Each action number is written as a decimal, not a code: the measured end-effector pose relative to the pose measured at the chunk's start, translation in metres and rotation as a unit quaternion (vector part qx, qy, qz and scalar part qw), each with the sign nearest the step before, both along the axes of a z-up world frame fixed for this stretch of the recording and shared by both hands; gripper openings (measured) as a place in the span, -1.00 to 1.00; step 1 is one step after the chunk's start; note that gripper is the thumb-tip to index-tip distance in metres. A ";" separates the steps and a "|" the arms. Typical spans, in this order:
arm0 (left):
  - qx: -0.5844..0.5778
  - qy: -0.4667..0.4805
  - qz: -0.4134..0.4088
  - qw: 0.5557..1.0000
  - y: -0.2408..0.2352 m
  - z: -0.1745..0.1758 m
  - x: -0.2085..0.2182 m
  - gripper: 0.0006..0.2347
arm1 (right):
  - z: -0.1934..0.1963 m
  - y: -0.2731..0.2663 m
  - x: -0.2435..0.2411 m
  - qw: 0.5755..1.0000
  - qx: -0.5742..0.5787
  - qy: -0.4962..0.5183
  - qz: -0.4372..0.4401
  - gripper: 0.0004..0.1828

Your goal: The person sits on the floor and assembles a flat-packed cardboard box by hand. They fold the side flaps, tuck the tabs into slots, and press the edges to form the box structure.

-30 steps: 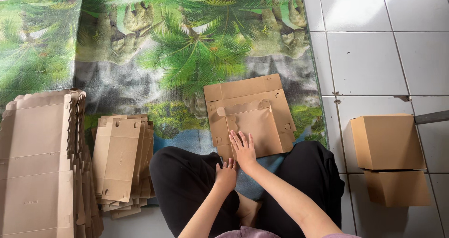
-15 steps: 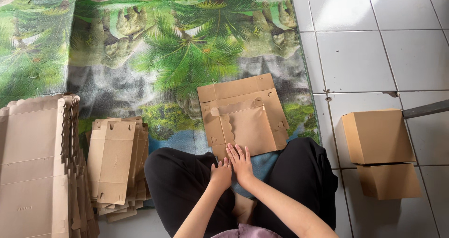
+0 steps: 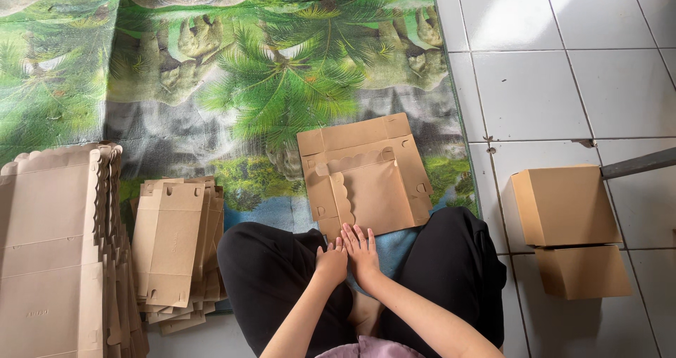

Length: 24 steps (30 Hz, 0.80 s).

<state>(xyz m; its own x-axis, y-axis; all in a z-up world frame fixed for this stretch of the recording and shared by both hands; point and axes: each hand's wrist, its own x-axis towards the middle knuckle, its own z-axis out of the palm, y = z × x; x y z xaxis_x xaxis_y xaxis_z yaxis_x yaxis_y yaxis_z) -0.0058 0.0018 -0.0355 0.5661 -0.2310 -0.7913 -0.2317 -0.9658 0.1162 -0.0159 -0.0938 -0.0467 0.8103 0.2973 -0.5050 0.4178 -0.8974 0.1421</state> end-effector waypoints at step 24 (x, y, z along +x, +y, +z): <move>-0.044 -0.432 -0.043 0.900 0.010 -0.067 -0.033 -0.58 | -0.003 -0.010 -0.027 0.999 -0.023 0.037 0.022 -0.25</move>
